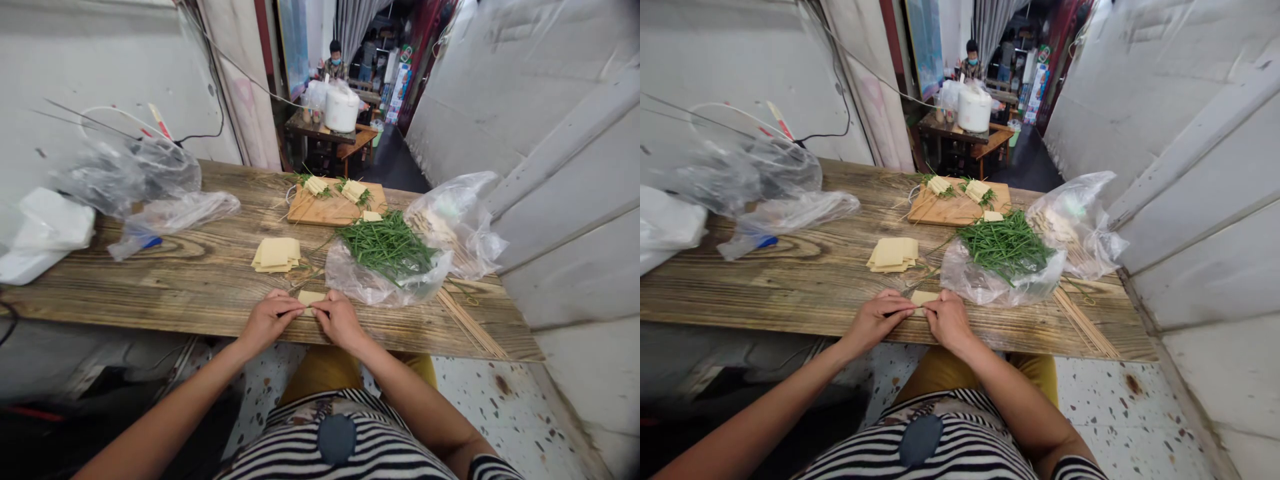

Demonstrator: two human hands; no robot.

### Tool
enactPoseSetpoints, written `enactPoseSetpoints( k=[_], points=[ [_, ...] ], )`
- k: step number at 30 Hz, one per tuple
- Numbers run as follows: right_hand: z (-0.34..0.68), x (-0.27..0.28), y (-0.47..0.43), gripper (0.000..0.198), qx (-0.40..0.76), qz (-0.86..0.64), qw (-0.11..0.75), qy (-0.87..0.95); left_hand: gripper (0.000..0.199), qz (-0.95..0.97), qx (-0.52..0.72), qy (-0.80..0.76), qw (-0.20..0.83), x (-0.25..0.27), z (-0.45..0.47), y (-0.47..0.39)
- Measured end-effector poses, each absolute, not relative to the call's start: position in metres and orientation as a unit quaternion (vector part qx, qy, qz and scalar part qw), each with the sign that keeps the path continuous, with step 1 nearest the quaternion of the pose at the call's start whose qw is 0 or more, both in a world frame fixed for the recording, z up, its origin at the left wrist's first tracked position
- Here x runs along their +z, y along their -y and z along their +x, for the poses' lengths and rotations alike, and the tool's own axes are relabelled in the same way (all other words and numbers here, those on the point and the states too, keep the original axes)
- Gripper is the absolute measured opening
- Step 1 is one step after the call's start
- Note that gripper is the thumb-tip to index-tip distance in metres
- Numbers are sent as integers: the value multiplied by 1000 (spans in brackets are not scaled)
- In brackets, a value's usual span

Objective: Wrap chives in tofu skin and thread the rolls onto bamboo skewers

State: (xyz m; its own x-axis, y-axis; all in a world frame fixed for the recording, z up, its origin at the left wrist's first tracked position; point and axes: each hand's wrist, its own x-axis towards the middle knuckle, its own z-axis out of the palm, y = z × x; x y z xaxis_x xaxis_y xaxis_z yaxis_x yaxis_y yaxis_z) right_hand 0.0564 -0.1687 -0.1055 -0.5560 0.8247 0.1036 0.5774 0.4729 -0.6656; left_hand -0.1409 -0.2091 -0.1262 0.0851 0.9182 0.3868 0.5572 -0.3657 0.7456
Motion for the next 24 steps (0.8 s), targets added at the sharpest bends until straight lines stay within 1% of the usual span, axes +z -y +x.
enactPoseSetpoints(
  k=[3,7,10,12,18,21,24],
  points=[
    [56,-108,171,17,289,-418,237,828,19,687,431,-546,211,-128,-142,208],
    [57,-110,177,14,220,-414,276,839,16,713,422,-529,185,-123,-140,209],
    [59,-109,181,21,169,-389,242,873,19,753,401,-495,162,-118,-138,211],
    [61,-107,180,23,156,-373,212,890,22,768,391,-484,153,-116,-137,212],
    [62,-102,169,23,187,-319,172,913,25,778,406,-452,157,-120,-140,210],
    [61,-103,169,17,209,-333,191,899,21,758,416,-471,174,-124,-141,210],
    [60,-104,172,15,238,-368,213,873,18,711,429,-522,196,-127,-141,211]
  ],
)
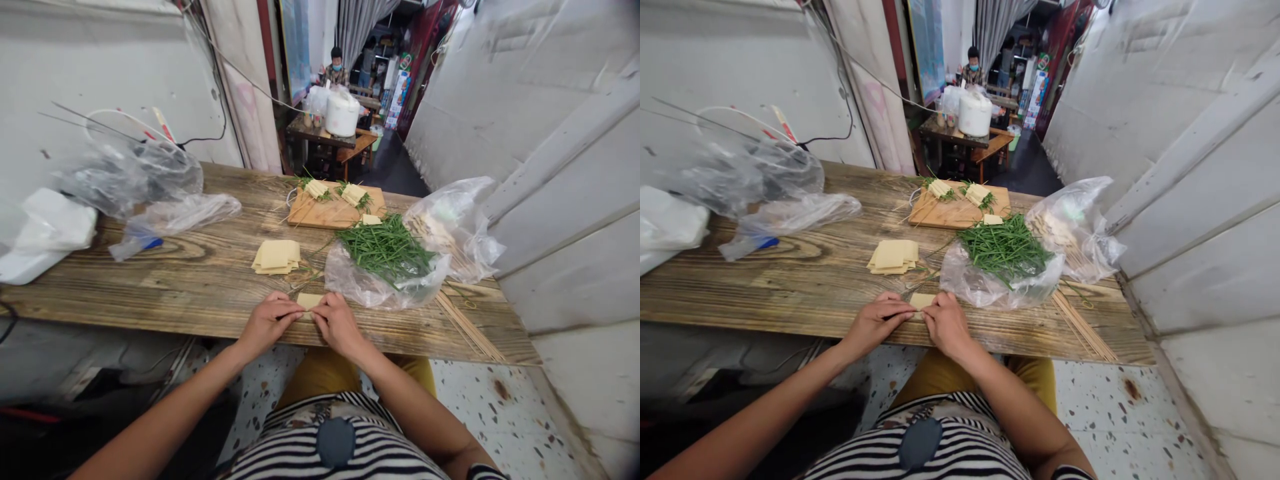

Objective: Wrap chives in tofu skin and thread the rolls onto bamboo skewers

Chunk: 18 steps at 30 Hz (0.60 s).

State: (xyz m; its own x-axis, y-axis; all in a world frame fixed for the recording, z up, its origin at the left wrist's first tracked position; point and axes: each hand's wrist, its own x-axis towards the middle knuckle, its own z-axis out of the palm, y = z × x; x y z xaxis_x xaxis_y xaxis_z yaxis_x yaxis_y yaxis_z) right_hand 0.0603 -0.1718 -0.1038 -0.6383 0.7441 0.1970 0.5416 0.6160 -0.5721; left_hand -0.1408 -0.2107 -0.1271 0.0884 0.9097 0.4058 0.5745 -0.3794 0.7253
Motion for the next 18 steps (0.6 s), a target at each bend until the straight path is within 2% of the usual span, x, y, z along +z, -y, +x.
enactPoseSetpoints(
  k=[7,12,18],
  points=[
    [53,-110,181,25,220,-424,234,847,20,698,420,-546,196,-127,-140,210],
    [51,-110,184,13,225,-449,253,827,22,724,412,-519,193,-125,-139,209],
    [52,-104,180,14,192,-433,185,861,19,735,425,-495,185,-125,-139,208]
  ],
)
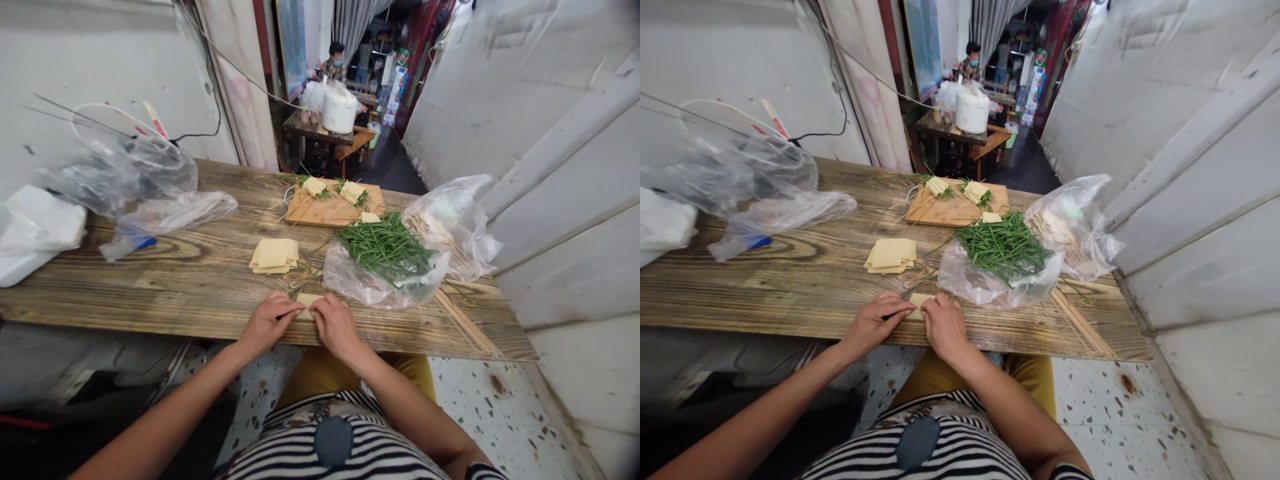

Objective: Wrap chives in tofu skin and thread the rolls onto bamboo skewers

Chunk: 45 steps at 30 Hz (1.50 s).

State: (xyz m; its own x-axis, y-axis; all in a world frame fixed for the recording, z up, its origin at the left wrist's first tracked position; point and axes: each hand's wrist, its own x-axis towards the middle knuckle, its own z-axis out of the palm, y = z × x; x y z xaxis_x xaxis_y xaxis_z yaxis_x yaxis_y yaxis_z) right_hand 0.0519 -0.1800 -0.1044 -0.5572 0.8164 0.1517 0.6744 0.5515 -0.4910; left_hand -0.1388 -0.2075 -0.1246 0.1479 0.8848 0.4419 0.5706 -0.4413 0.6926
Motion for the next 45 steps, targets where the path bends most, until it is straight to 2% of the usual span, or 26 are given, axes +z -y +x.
enactPoseSetpoints(
  k=[4,9,16,21,24,29,36,45],
  points=[
    [54,-102,178,15,118,-408,155,892,19,742,429,-489,162,-123,-137,209],
    [63,-97,181,16,-1,-292,134,947,21,749,395,-503,175,-117,-136,208],
    [64,-98,175,19,-25,-261,121,957,17,768,358,-504,167,-117,-139,199],
    [62,-99,170,18,-26,-255,99,961,25,832,351,-427,39,-119,-142,209],
    [62,-98,169,17,-17,-254,85,963,22,865,318,-386,-46,-119,-146,212],
    [63,-101,168,15,-11,-262,98,960,15,846,270,-448,-104,-117,-143,213],
    [63,-106,173,18,-4,-295,136,946,27,854,232,-466,4,-109,-140,206],
    [59,-103,173,16,2,-290,130,948,33,877,188,-426,122,-101,-150,181]
  ],
)
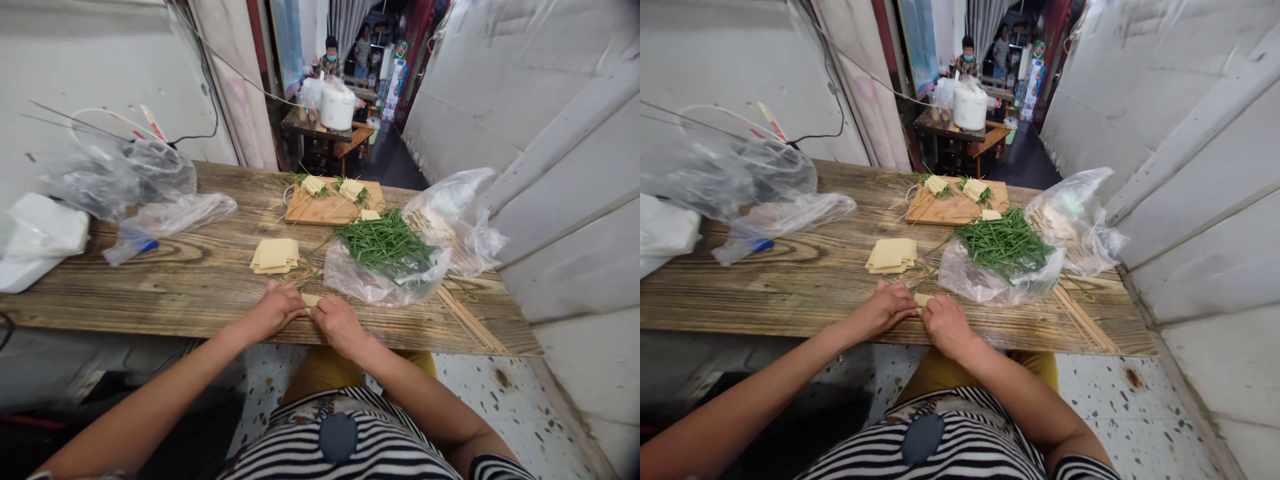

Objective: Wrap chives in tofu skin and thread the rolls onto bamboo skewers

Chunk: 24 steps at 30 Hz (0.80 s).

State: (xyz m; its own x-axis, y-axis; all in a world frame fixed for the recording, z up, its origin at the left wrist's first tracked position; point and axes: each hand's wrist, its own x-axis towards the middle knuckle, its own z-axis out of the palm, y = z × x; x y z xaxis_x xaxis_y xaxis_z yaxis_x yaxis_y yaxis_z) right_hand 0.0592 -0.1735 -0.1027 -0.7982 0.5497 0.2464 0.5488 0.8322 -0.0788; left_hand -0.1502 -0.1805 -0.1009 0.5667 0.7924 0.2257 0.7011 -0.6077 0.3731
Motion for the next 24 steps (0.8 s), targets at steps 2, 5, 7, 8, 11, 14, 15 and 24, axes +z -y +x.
enactPoseSetpoints(
  k=[2,5,7,8,11,14,15,24],
  points=[
    [59,-105,171,20,22,-290,130,948,30,867,205,-439,115,-101,-151,183],
    [58,-108,167,25,48,-300,137,943,27,854,223,-465,63,-101,-150,191],
    [57,-110,165,26,61,-309,143,938,24,857,218,-467,13,-102,-147,198],
    [56,-110,164,27,69,-315,145,935,24,859,216,-464,-9,-103,-145,201],
    [55,-110,163,29,93,-328,150,928,23,858,226,-460,-32,-106,-143,205],
    [55,-108,165,32,98,-333,145,927,24,867,228,-443,23,-107,-144,199],
    [55,-107,166,32,90,-335,139,927,24,869,225,-438,44,-106,-145,195],
    [57,-105,183,19,-19,-331,140,933,30,883,166,-407,163,-95,-147,169]
  ],
)
